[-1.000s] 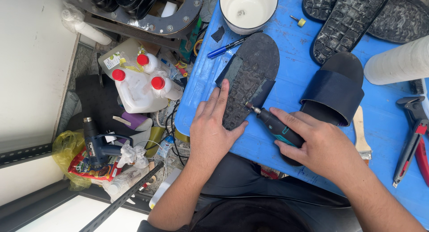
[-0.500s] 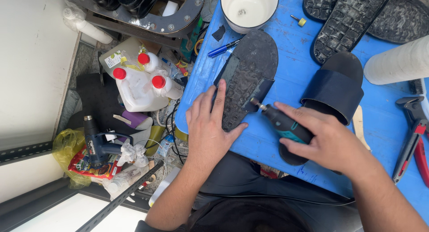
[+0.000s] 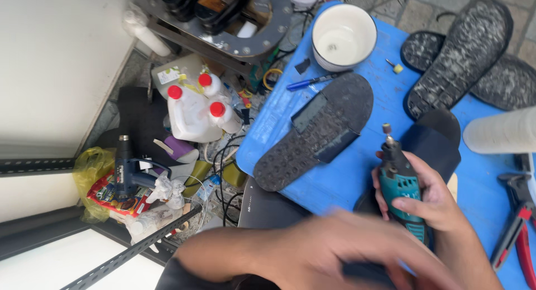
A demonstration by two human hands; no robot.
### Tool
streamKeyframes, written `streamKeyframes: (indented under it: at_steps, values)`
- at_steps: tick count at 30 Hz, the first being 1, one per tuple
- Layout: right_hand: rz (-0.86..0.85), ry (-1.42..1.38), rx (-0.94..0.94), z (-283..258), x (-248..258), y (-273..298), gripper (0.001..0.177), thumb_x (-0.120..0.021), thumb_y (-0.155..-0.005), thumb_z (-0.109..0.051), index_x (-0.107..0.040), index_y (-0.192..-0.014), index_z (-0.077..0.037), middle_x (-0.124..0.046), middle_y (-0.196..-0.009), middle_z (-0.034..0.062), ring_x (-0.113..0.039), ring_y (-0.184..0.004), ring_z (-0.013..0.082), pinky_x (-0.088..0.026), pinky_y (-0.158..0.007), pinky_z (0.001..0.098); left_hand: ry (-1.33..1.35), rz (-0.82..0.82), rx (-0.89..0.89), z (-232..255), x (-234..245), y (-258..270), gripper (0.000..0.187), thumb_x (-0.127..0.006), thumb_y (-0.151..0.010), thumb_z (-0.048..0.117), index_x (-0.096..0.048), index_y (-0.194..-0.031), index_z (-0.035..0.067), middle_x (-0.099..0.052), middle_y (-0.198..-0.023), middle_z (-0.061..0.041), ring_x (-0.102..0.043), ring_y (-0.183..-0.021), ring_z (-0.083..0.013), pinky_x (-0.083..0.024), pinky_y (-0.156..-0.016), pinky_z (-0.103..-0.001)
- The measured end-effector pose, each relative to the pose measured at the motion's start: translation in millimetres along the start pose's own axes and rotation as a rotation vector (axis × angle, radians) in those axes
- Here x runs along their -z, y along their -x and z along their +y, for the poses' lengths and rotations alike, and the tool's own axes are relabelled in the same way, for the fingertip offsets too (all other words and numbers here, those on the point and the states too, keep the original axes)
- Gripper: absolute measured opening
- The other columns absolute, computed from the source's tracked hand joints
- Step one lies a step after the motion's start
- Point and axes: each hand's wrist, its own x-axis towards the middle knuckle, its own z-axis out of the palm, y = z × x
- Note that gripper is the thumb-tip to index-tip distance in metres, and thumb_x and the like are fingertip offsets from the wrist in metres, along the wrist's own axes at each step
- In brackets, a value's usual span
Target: The person applies a white liquid to the sole of a black slide sandal using a brush, then wipes the brush with a cloth. They then use a rotary tool to grind the sole surface of the sandal, removing material and smoothing the area.
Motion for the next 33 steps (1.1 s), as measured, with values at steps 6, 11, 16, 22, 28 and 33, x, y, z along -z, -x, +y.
streamKeyframes:
  at_steps: [6, 11, 16, 22, 28, 33]
  values:
    - [0.004, -0.142, 0.039, -2.8, -13.2, -5.2, 0.090, -0.083, -0.074, -0.017, -0.041, -0.152, 0.001, -0.059, -0.107, 0.0216, -0.066, -0.071, 0.0264, -0.059, -0.052, 0.0392, 0.131, -0.079, -0.054, 18.8, -30.8, -17.5, 0.029, -0.077, -0.102, 0.019, -0.065, -0.126, 0.010, -0.069, -0.123, -0.008, -0.068, -0.114, -0.0231, -0.054, -0.103, -0.034]
    - [0.007, -0.133, 0.015, -7.2, -16.8, -4.5, 0.090, -0.083, -0.073, -0.019, -0.042, -0.150, 0.000, -0.059, -0.106, 0.0199, -0.066, -0.069, 0.0259, -0.058, -0.051, 0.0381, 0.154, -0.132, -0.078, 13.3, -52.6, -33.2, 0.029, -0.077, -0.100, 0.019, -0.064, -0.124, 0.010, -0.069, -0.123, -0.009, -0.068, -0.113, -0.0240, -0.054, -0.102, -0.034]
    - [-0.047, -0.104, 0.012, -13.0, -13.7, -7.2, 0.086, -0.082, -0.075, -0.018, -0.040, -0.148, -0.001, -0.061, -0.107, 0.0183, -0.067, -0.072, 0.0242, -0.059, -0.054, 0.0370, 0.180, -0.145, -0.076, -2.5, -75.0, -39.0, 0.029, -0.077, -0.099, 0.019, -0.063, -0.123, 0.009, -0.068, -0.122, -0.010, -0.067, -0.113, -0.0249, -0.053, -0.101, -0.035]
    - [-0.059, -0.091, 0.025, -15.1, -18.8, -9.5, 0.084, -0.081, -0.077, -0.016, -0.042, -0.149, 0.000, -0.062, -0.107, 0.0188, -0.067, -0.072, 0.0240, -0.060, -0.054, 0.0371, 0.154, -0.104, -0.058, -8.5, -82.1, -33.0, 0.030, -0.078, -0.097, 0.020, -0.063, -0.120, 0.009, -0.067, -0.122, -0.011, -0.066, -0.112, -0.0259, -0.053, -0.100, -0.036]
    - [-0.008, -0.093, 0.015, -9.4, -16.5, -5.2, 0.084, -0.081, -0.076, -0.015, -0.040, -0.148, -0.003, -0.063, -0.109, 0.0181, -0.068, -0.074, 0.0240, -0.061, -0.055, 0.0372, 0.132, -0.152, -0.054, -14.6, -79.0, -34.2, 0.030, -0.078, -0.096, 0.020, -0.062, -0.118, 0.008, -0.066, -0.121, -0.012, -0.065, -0.112, -0.0270, -0.052, -0.099, -0.037]
    - [-0.027, -0.053, 0.019, -5.3, -10.8, -5.3, 0.084, -0.081, -0.077, -0.018, -0.043, -0.150, -0.002, -0.062, -0.108, 0.0183, -0.067, -0.074, 0.0248, -0.060, -0.053, 0.0373, 0.098, -0.021, -0.075, -21.4, -76.5, -8.4, 0.030, -0.078, -0.094, 0.021, -0.061, -0.116, 0.008, -0.065, -0.120, -0.013, -0.064, -0.111, -0.0279, -0.052, -0.099, -0.038]
